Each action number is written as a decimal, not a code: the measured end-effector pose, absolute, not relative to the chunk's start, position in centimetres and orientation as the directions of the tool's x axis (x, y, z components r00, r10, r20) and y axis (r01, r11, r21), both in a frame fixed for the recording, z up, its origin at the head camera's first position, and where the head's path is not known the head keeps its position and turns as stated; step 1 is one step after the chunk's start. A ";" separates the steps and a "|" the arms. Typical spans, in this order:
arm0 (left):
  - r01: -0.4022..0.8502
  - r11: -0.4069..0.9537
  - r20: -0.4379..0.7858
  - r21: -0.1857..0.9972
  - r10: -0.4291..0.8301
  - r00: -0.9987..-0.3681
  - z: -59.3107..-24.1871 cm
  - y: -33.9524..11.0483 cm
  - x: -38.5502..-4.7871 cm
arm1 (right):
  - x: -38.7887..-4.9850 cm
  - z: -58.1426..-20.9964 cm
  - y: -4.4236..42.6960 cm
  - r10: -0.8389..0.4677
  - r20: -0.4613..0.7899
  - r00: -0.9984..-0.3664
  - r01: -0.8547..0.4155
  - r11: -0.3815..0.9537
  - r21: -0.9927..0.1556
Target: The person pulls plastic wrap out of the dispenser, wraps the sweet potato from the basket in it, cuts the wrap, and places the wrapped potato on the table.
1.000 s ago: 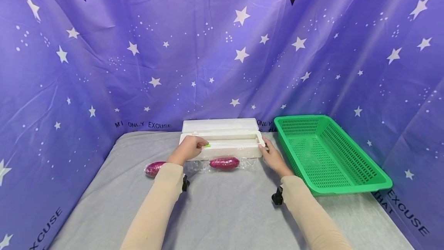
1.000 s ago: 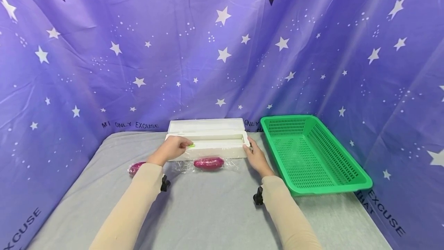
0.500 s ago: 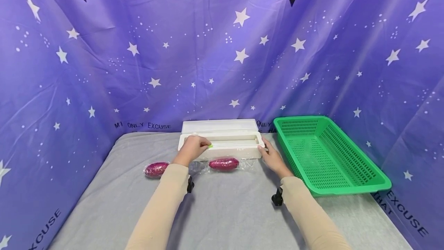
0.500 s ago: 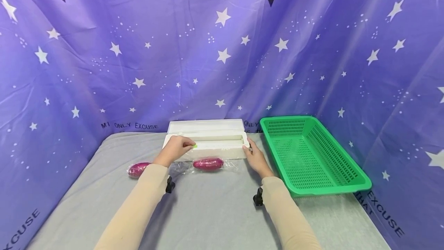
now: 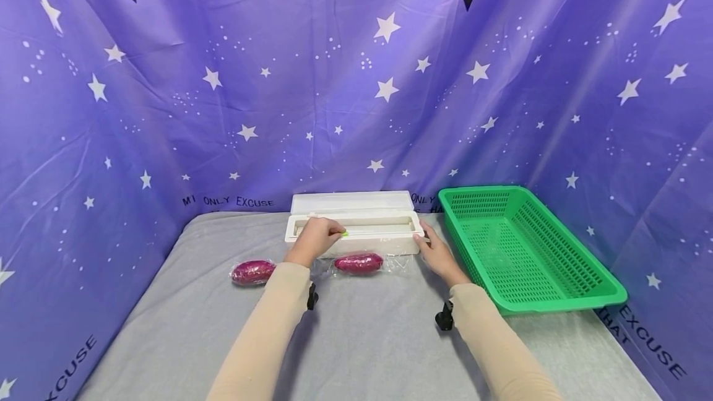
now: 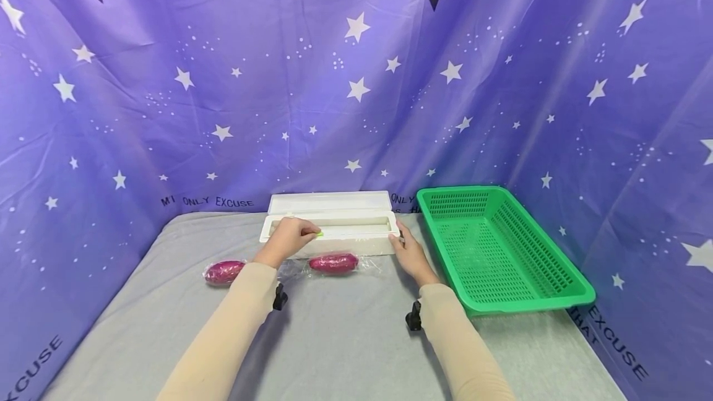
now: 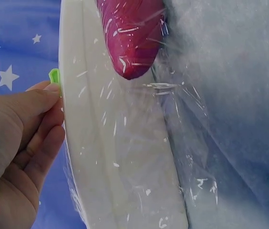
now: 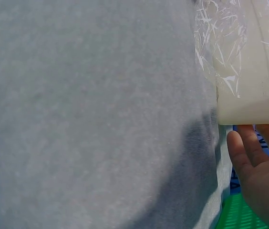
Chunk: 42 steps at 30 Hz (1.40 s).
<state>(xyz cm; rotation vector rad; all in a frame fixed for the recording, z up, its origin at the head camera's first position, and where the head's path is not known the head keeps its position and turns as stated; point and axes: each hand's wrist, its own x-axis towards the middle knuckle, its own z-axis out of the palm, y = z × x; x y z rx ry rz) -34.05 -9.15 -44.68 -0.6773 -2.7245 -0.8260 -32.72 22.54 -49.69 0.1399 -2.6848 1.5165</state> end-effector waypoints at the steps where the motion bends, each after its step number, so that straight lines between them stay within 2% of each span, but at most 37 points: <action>1: 0.490 0.735 0.332 0.468 0.368 -0.869 -44.7 -9.0 -34.1 | -32.7 -49.7 22.5 -0.052 0.092 -0.994 -0.106 0.515 -0.851; 19: 0.499 0.745 0.306 0.442 0.398 -0.865 -44.4 -6.8 -34.5 | -32.8 -50.0 22.5 -0.040 0.081 -0.996 -0.090 0.467 -0.880; 42: 0.561 0.730 0.337 0.389 0.455 -0.825 -44.4 -2.3 -35.1 | -32.8 -50.1 22.6 -0.049 0.091 -0.995 -0.103 0.470 -0.877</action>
